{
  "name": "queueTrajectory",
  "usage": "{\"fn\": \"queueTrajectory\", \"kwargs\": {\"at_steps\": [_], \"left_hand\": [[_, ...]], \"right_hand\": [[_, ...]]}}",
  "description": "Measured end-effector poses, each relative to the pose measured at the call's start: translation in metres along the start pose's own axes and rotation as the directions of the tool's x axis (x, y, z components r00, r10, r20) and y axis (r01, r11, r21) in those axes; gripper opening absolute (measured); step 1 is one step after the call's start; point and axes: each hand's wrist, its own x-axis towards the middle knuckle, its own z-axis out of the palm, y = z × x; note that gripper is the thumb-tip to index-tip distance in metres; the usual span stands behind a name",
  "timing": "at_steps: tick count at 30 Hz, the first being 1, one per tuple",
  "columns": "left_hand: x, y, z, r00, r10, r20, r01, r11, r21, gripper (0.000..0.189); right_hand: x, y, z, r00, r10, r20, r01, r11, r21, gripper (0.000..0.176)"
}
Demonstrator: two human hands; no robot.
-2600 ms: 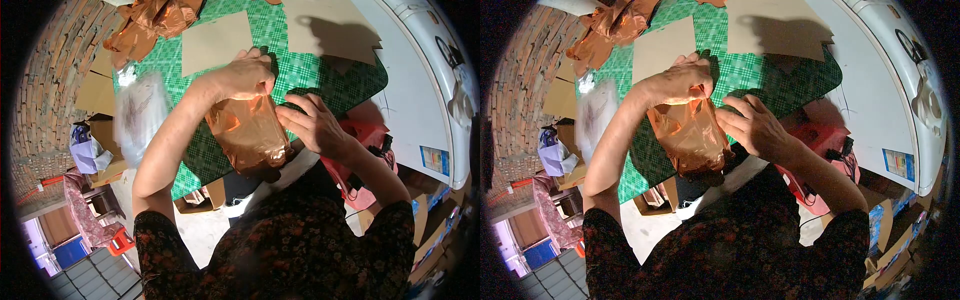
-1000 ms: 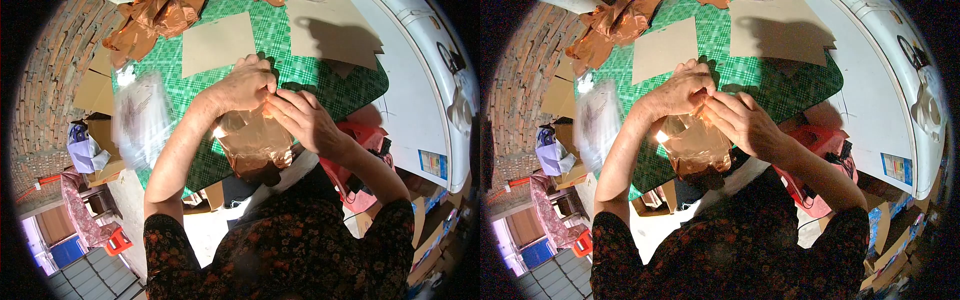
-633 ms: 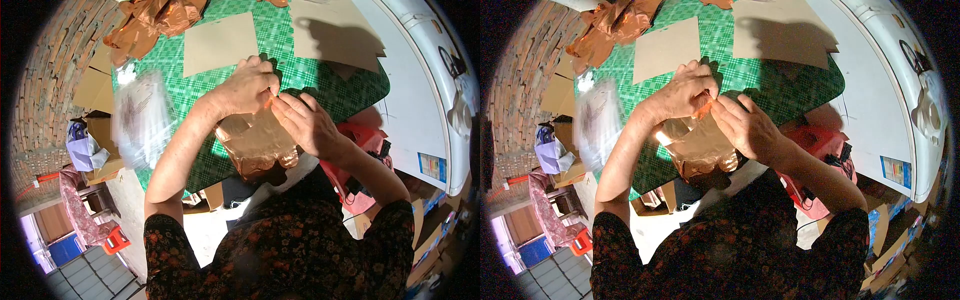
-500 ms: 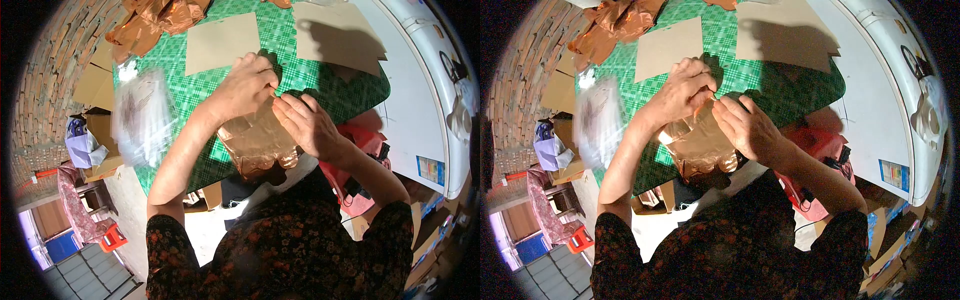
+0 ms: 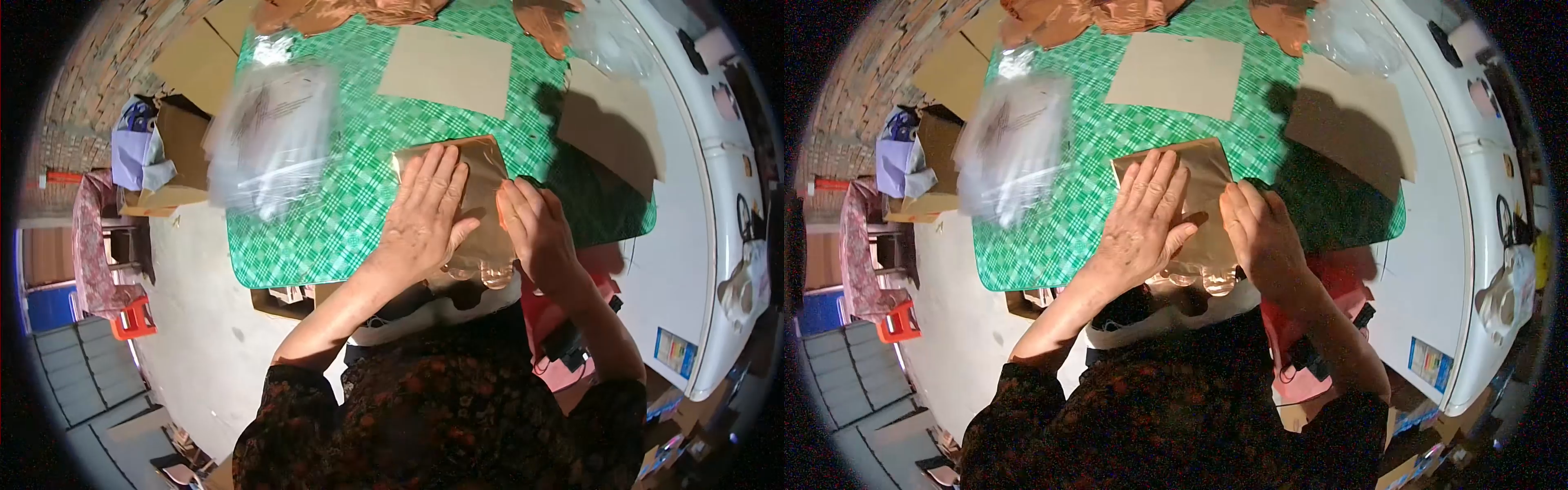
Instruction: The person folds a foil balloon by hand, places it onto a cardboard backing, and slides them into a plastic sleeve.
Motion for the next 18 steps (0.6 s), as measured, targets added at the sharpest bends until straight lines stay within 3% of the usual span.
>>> {"fn": "queueTrajectory", "kwargs": {"at_steps": [18], "left_hand": [[-0.015,-0.014,0.016,0.995,-0.094,-0.033,0.096,0.992,0.077,0.086]], "right_hand": [[0.001,0.001,0.002,1.0,-0.011,0.005,0.011,0.999,0.051,0.049]]}}
